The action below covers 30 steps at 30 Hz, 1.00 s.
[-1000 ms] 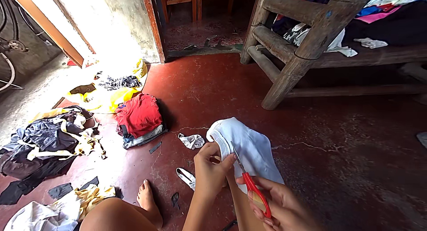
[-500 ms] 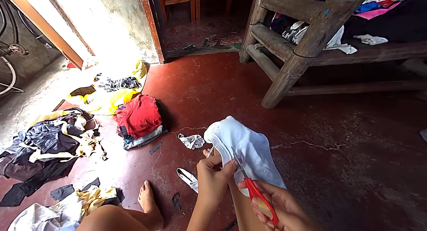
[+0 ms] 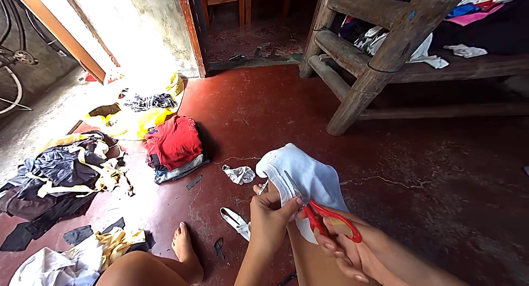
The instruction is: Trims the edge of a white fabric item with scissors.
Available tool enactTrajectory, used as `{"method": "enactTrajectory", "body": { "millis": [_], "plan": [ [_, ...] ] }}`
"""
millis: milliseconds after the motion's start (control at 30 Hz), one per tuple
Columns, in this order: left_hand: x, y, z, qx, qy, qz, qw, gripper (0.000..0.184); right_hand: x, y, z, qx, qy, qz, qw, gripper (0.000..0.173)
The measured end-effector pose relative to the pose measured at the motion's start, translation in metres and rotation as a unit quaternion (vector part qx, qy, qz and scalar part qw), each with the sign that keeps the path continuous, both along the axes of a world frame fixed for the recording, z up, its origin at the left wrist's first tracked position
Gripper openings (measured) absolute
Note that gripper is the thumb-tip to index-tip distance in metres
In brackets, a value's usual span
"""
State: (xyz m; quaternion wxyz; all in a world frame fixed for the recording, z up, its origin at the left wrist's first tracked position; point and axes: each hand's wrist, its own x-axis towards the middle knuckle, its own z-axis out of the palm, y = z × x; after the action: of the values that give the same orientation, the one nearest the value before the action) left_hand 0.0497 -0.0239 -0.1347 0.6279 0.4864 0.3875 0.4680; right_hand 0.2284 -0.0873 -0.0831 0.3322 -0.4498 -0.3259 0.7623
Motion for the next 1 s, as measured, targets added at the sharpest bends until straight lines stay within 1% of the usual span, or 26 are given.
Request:
{"method": "enactTrajectory", "body": {
  "millis": [67, 133, 333, 467, 633, 733, 1000],
  "plan": [
    [0.0003, 0.0008, -0.0010, -0.002, -0.003, 0.002, 1.000, 0.007, -0.0023, 0.0046, 0.0059, -0.016, -0.019, 0.000, 1.000, 0.030],
    [0.0000, 0.0025, -0.0017, -0.001, -0.001, 0.005, 1.000, 0.007, -0.0048, 0.0065, 0.0079, -0.027, -0.028, -0.008, 0.999, 0.028],
    [-0.0018, 0.0037, -0.0036, -0.003, 0.007, -0.004, 1.000, 0.008, -0.0086, 0.0038, 0.0060, -0.028, -0.025, -0.032, 0.999, 0.027],
    [-0.0021, 0.0037, -0.0038, 0.004, 0.012, -0.008, 1.000, 0.009, -0.0083, 0.0009, 0.0042, -0.009, -0.028, -0.045, 0.999, 0.028],
    [-0.0029, 0.0047, -0.0036, 0.004, 0.020, -0.013, 1.000, 0.010, -0.0066, 0.0033, 0.0081, 0.012, -0.048, -0.041, 0.998, 0.025],
    [-0.0042, 0.0066, -0.0037, 0.003, 0.022, -0.029, 0.999, 0.011, -0.0031, 0.0055, 0.0109, 0.018, -0.055, -0.044, 0.997, 0.026],
    [-0.0063, 0.0100, -0.0040, -0.007, 0.025, -0.050, 0.998, 0.012, 0.0003, 0.0061, 0.0086, 0.021, -0.042, -0.040, 0.998, 0.027]
  ]
}}
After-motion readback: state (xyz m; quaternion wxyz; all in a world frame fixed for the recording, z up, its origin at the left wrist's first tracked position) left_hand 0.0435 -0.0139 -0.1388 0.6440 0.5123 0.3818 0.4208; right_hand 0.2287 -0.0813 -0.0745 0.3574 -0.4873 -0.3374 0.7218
